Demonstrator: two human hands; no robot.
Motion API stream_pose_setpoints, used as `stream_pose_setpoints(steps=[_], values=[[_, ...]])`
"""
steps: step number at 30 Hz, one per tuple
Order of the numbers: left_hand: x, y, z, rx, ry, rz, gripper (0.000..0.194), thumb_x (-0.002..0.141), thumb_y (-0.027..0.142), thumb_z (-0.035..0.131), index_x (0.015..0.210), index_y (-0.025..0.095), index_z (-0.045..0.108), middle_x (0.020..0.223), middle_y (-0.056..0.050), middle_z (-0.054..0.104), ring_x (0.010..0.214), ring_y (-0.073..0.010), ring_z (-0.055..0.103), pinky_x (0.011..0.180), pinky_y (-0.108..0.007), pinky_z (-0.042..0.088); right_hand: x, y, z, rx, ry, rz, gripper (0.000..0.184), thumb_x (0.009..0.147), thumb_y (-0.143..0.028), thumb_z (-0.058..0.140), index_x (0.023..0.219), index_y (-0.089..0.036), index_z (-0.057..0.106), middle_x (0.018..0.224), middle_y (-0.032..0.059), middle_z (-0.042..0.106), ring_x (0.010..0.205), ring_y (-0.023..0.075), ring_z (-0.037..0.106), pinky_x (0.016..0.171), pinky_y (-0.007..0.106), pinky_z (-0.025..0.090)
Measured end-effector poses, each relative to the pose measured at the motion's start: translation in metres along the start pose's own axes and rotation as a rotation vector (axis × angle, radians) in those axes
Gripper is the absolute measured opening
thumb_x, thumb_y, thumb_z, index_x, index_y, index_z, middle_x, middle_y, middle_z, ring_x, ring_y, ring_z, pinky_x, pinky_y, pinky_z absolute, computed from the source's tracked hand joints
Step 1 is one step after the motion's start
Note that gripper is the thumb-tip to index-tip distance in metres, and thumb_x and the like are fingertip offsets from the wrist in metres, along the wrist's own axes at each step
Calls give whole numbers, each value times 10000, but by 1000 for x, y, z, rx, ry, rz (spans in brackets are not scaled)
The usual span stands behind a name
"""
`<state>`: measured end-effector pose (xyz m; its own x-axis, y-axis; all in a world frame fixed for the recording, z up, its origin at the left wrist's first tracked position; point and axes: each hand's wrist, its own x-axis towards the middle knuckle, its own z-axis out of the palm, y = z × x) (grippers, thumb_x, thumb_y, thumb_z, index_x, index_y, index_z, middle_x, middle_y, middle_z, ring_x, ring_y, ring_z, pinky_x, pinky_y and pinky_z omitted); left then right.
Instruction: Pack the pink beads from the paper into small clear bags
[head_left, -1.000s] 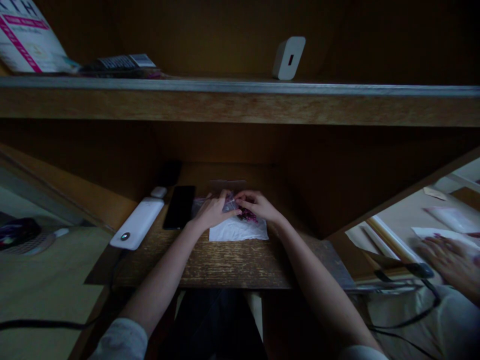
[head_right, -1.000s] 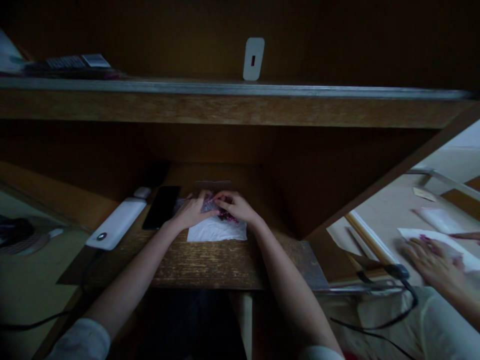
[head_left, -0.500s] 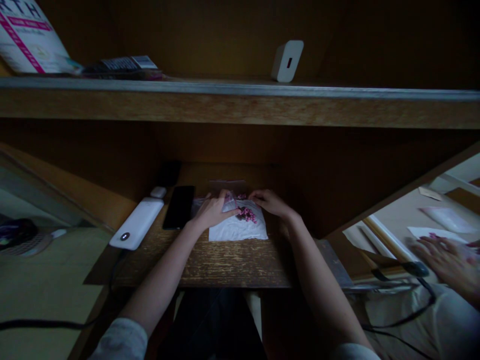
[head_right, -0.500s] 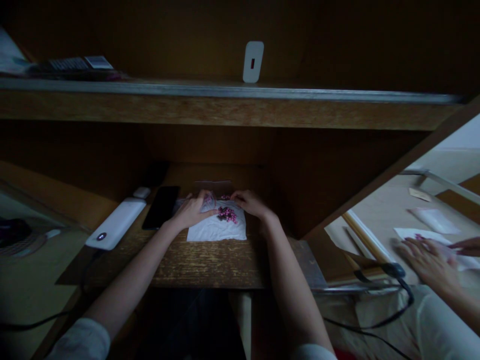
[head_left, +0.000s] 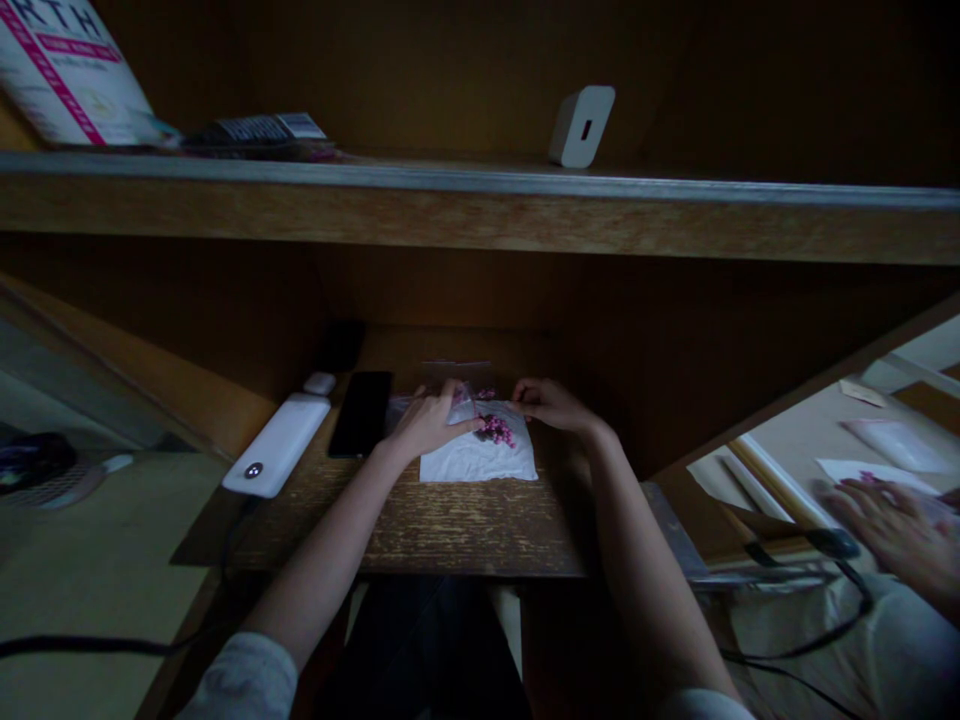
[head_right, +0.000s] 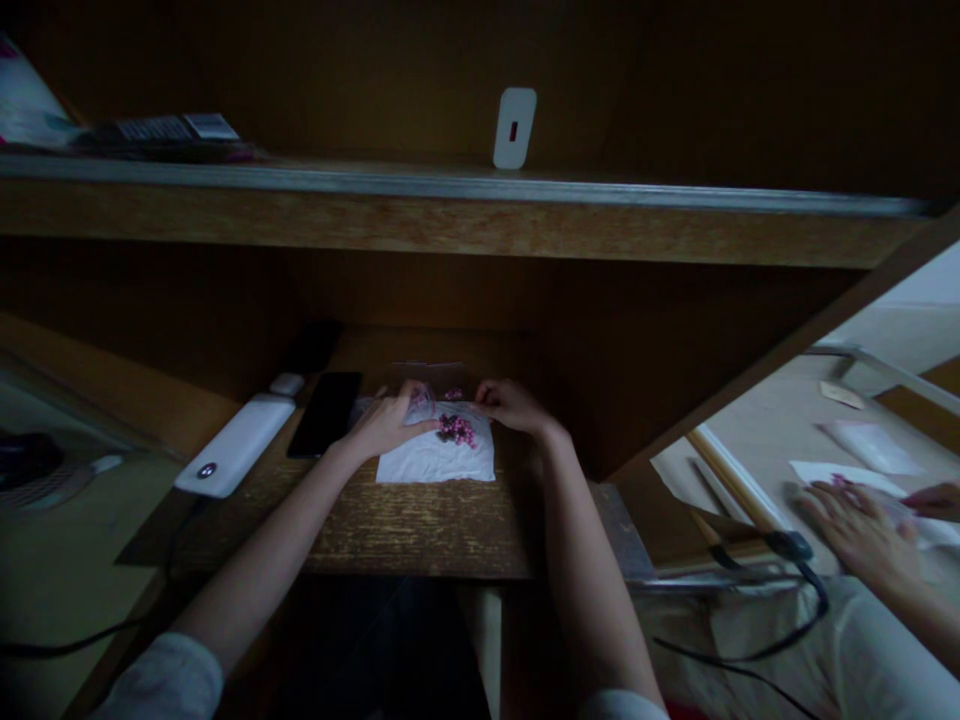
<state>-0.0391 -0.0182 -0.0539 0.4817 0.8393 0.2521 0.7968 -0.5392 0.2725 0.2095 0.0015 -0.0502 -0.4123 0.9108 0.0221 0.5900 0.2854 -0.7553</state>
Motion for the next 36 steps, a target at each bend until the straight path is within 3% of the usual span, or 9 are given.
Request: stream_pose_setpoints(steps=[3,6,13,18,27,36], values=[[-1,0,-1,18,-7,-13,702,777,685,380,1231,150,390,1079,-149,610,973,-304,592,814,-431,448,1,2,1,54,-21,10,252,721,-105,474,944,-147,584,788,43,633,658,114,553,579,211,398],[0,1,-1,26,-11,-1,694,785,679,372,1230,146,394,1072,-141,611,970,-299,594,832,-435,440,4,5,3,27,-48,-14,305,676,-53,458,916,-151,618,891,57,648,730,117,569,644,219,417],[-1,1,-2,12,-13,-6,690,787,673,375,1237,150,387,1066,-138,613,969,-290,592,842,-430,433,7,9,7,-51,-151,-38,168,694,-221,595,820,-151,683,740,25,662,665,136,571,618,240,411],[-1,2,-2,-13,-9,-10,673,777,678,389,1219,172,394,1072,-127,615,985,-295,583,850,-442,424,9,9,11,-20,-203,-59,161,704,-232,601,806,-154,698,731,23,670,661,130,569,613,235,404],[0,4,-3,21,-17,-5,661,791,650,403,1225,152,381,1066,-134,621,971,-283,600,882,-436,406,8,7,10,-3,-185,-66,156,727,-255,600,798,-140,676,716,23,653,634,121,559,605,235,406],[1,2,1,10,-14,19,661,788,666,388,1206,154,391,1032,-130,633,951,-283,609,854,-437,418,6,-11,10,248,-82,-141,218,746,-341,618,843,-146,623,825,44,632,757,141,569,720,269,440]])
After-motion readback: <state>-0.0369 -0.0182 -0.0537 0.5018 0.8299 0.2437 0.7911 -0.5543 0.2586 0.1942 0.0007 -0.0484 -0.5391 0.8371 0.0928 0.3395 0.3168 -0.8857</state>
